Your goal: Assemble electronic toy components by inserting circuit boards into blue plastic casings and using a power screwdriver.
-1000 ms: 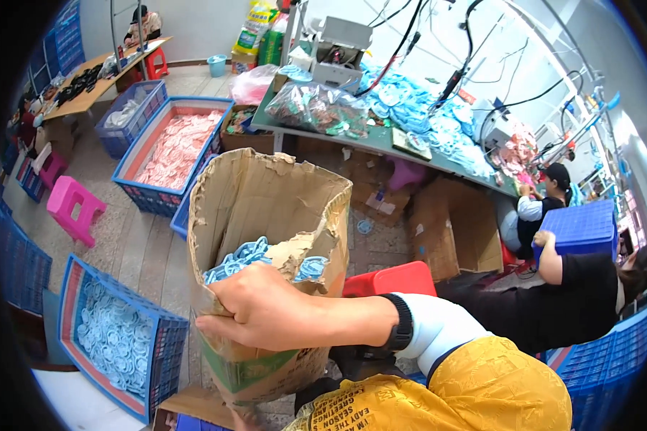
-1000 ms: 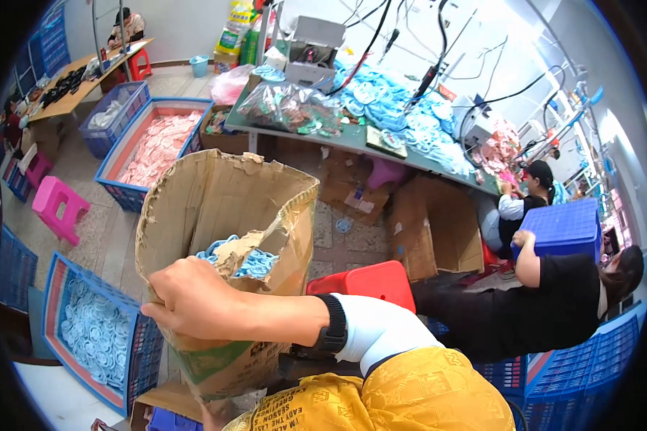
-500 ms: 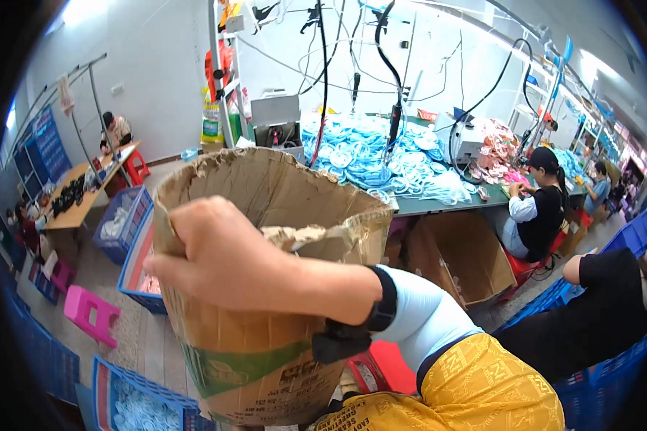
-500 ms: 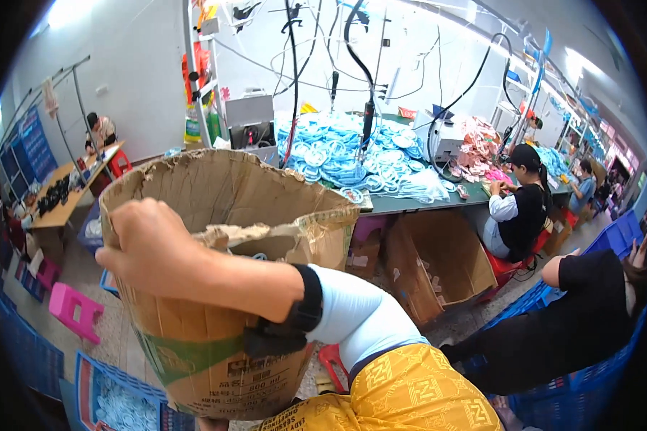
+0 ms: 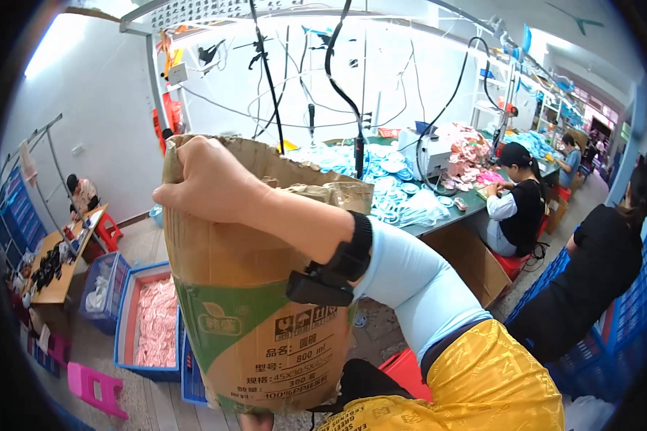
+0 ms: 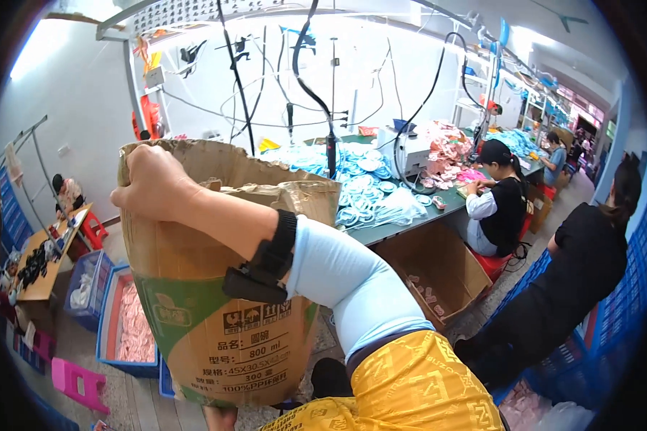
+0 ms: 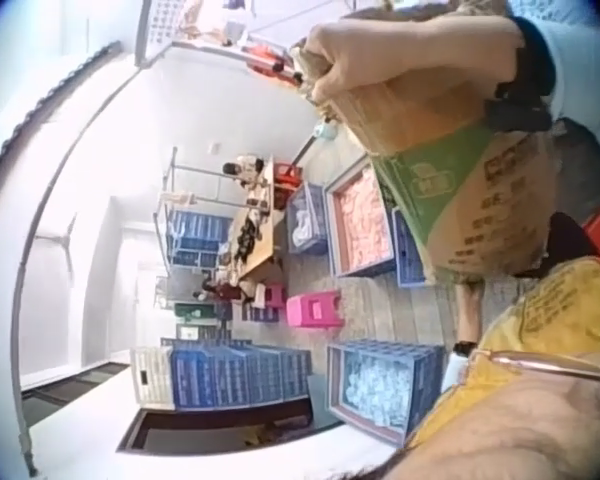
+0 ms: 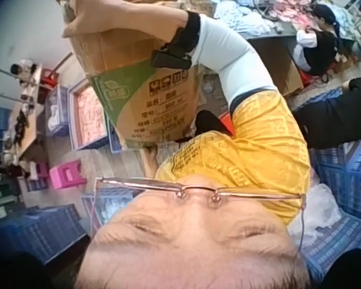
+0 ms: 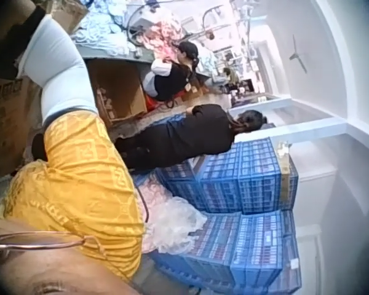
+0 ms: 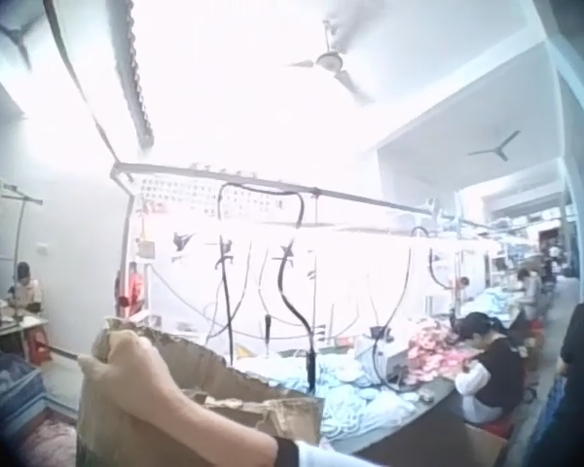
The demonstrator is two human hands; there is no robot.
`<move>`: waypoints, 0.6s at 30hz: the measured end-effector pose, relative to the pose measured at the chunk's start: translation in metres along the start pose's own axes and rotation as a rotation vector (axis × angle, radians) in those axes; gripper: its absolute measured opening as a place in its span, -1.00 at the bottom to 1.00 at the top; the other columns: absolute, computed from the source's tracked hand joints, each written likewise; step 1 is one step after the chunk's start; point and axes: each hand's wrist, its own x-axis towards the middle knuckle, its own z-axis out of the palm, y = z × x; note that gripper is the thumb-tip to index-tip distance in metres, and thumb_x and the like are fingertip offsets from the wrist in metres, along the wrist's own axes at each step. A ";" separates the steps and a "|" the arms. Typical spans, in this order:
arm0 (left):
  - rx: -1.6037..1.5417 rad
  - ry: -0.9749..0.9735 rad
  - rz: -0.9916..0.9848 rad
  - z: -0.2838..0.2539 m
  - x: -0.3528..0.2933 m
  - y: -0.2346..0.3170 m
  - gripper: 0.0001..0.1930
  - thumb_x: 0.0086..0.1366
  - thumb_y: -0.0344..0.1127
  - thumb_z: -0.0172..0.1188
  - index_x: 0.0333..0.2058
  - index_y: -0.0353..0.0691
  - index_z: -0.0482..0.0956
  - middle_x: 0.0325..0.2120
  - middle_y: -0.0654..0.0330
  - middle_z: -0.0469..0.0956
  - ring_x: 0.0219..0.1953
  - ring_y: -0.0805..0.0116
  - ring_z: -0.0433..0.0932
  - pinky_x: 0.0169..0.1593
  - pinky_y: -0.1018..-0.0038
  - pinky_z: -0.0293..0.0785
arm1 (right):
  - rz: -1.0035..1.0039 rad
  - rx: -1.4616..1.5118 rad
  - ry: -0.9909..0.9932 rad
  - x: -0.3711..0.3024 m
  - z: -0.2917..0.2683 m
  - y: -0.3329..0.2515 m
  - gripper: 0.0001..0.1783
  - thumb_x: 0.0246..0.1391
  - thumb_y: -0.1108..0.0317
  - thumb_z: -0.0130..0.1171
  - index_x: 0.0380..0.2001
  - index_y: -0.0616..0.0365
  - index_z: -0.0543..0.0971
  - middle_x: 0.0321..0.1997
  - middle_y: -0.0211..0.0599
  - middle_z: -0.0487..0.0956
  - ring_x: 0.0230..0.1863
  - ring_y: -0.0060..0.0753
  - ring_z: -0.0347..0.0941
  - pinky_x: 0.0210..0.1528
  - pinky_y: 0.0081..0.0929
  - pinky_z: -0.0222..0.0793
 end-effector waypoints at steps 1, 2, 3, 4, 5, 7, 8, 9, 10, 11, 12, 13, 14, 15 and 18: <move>-0.024 -0.014 -0.006 0.017 0.002 -0.001 -0.49 0.42 -0.05 -0.11 0.23 -0.23 0.27 0.20 0.05 0.32 0.21 0.07 0.31 0.25 0.20 0.24 | -0.045 0.018 0.001 0.007 0.000 0.014 -0.58 -0.18 0.25 0.32 -0.73 0.43 0.43 -0.71 -0.08 0.46 -0.62 -0.41 0.39 -0.48 -0.36 0.38; -0.046 -0.025 -0.012 0.034 0.003 0.000 -0.49 0.42 -0.05 -0.11 0.23 -0.22 0.27 0.20 0.05 0.32 0.21 0.07 0.31 0.25 0.20 0.25 | -0.059 0.035 0.004 0.013 -0.002 0.024 -0.58 -0.19 0.25 0.32 -0.73 0.43 0.44 -0.72 -0.08 0.45 -0.63 -0.40 0.39 -0.49 -0.36 0.38; -0.060 -0.027 -0.021 0.044 0.001 -0.001 -0.48 0.42 -0.05 -0.11 0.23 -0.22 0.27 0.20 0.05 0.32 0.21 0.07 0.31 0.25 0.20 0.25 | -0.060 0.034 0.003 0.016 -0.003 0.029 -0.58 -0.19 0.25 0.32 -0.73 0.43 0.44 -0.72 -0.08 0.45 -0.63 -0.40 0.39 -0.49 -0.36 0.38; -0.073 -0.027 -0.028 0.053 -0.002 -0.001 -0.48 0.42 -0.04 -0.11 0.23 -0.22 0.27 0.20 0.05 0.32 0.21 0.07 0.31 0.25 0.20 0.25 | -0.044 0.063 -0.009 0.018 -0.005 0.032 -0.59 -0.20 0.25 0.32 -0.72 0.44 0.44 -0.72 -0.07 0.45 -0.63 -0.40 0.40 -0.48 -0.35 0.39; -0.086 -0.023 -0.033 0.062 -0.005 0.000 -0.48 0.42 -0.04 -0.12 0.23 -0.22 0.27 0.20 0.05 0.32 0.21 0.07 0.32 0.25 0.20 0.25 | -0.030 0.095 -0.020 0.020 -0.007 0.036 -0.59 -0.20 0.25 0.32 -0.72 0.44 0.45 -0.72 -0.05 0.45 -0.62 -0.39 0.41 -0.47 -0.34 0.39; -0.114 -0.026 -0.030 0.088 -0.007 0.008 -0.48 0.42 -0.04 -0.12 0.23 -0.22 0.27 0.20 0.05 0.32 0.21 0.07 0.32 0.25 0.20 0.25 | -0.091 0.119 0.001 0.028 -0.006 0.049 -0.60 -0.21 0.27 0.31 -0.71 0.46 0.46 -0.70 0.00 0.47 -0.61 -0.32 0.45 -0.46 -0.34 0.40; -0.123 -0.022 -0.028 0.100 -0.010 0.012 -0.48 0.42 -0.03 -0.12 0.23 -0.22 0.27 0.20 0.05 0.32 0.21 0.07 0.32 0.25 0.20 0.25 | -0.130 0.142 -0.007 0.032 -0.004 0.053 -0.61 -0.21 0.27 0.30 -0.70 0.47 0.46 -0.69 0.03 0.48 -0.61 -0.27 0.46 -0.45 -0.33 0.41; -0.133 -0.013 -0.024 0.112 -0.013 0.017 -0.48 0.43 -0.03 -0.12 0.23 -0.22 0.27 0.20 0.05 0.32 0.21 0.07 0.32 0.25 0.20 0.25 | -0.176 0.167 -0.017 0.036 -0.006 0.059 -0.62 -0.22 0.28 0.30 -0.70 0.47 0.46 -0.68 0.05 0.49 -0.60 -0.22 0.48 -0.44 -0.32 0.42; -0.141 -0.002 -0.020 0.125 -0.018 0.022 -0.48 0.43 -0.03 -0.13 0.23 -0.22 0.27 0.20 0.05 0.32 0.21 0.07 0.32 0.25 0.20 0.25 | -0.189 0.181 -0.016 0.042 -0.009 0.067 -0.62 -0.22 0.28 0.30 -0.70 0.47 0.46 -0.68 0.05 0.49 -0.60 -0.22 0.48 -0.44 -0.32 0.42; -0.147 0.011 -0.016 0.138 -0.024 0.026 -0.48 0.43 -0.03 -0.13 0.23 -0.22 0.27 0.20 0.05 0.32 0.21 0.07 0.32 0.25 0.20 0.25 | -0.201 0.197 -0.004 0.047 -0.013 0.076 -0.62 -0.23 0.29 0.29 -0.69 0.48 0.46 -0.66 0.08 0.49 -0.58 -0.17 0.49 -0.42 -0.31 0.43; -0.148 0.037 -0.019 0.148 -0.034 0.028 -0.47 0.43 -0.02 -0.13 0.23 -0.22 0.27 0.20 0.05 0.32 0.21 0.07 0.32 0.25 0.20 0.25 | -0.213 0.222 -0.004 0.050 -0.017 0.086 -0.62 -0.24 0.29 0.29 -0.68 0.49 0.47 -0.64 0.11 0.50 -0.56 -0.12 0.51 -0.40 -0.30 0.44; -0.149 0.059 -0.022 0.160 -0.047 0.032 -0.47 0.43 -0.02 -0.13 0.23 -0.22 0.27 0.20 0.05 0.32 0.21 0.07 0.32 0.25 0.20 0.25 | -0.223 0.247 -0.015 0.053 -0.029 0.098 -0.62 -0.24 0.29 0.29 -0.68 0.49 0.47 -0.64 0.11 0.50 -0.56 -0.12 0.51 -0.40 -0.30 0.44; -0.148 0.082 -0.026 0.172 -0.061 0.035 -0.47 0.43 -0.02 -0.13 0.23 -0.22 0.27 0.20 0.05 0.32 0.21 0.07 0.32 0.25 0.20 0.26 | -0.241 0.331 0.010 0.058 -0.043 0.112 -0.62 -0.25 0.29 0.30 -0.66 0.50 0.47 -0.62 0.14 0.51 -0.53 -0.12 0.53 -0.38 -0.29 0.45; -0.144 0.105 -0.034 0.185 -0.079 0.037 -0.47 0.43 -0.02 -0.14 0.23 -0.22 0.27 0.20 0.05 0.32 0.21 0.07 0.32 0.25 0.20 0.26 | -0.253 0.416 0.032 0.062 -0.058 0.127 -0.61 -0.25 0.29 0.30 -0.65 0.51 0.48 -0.61 0.16 0.51 -0.50 -0.12 0.55 -0.35 -0.29 0.46; -0.112 0.192 -0.066 0.215 -0.138 0.049 -0.47 0.43 -0.01 -0.14 0.23 -0.22 0.27 0.20 0.05 0.32 0.21 0.07 0.32 0.25 0.20 0.26 | -0.226 0.473 -0.044 0.064 -0.112 0.165 -0.62 -0.24 0.29 0.30 -0.58 0.52 0.52 -0.59 0.17 0.53 -0.50 -0.20 0.56 -0.36 -0.32 0.48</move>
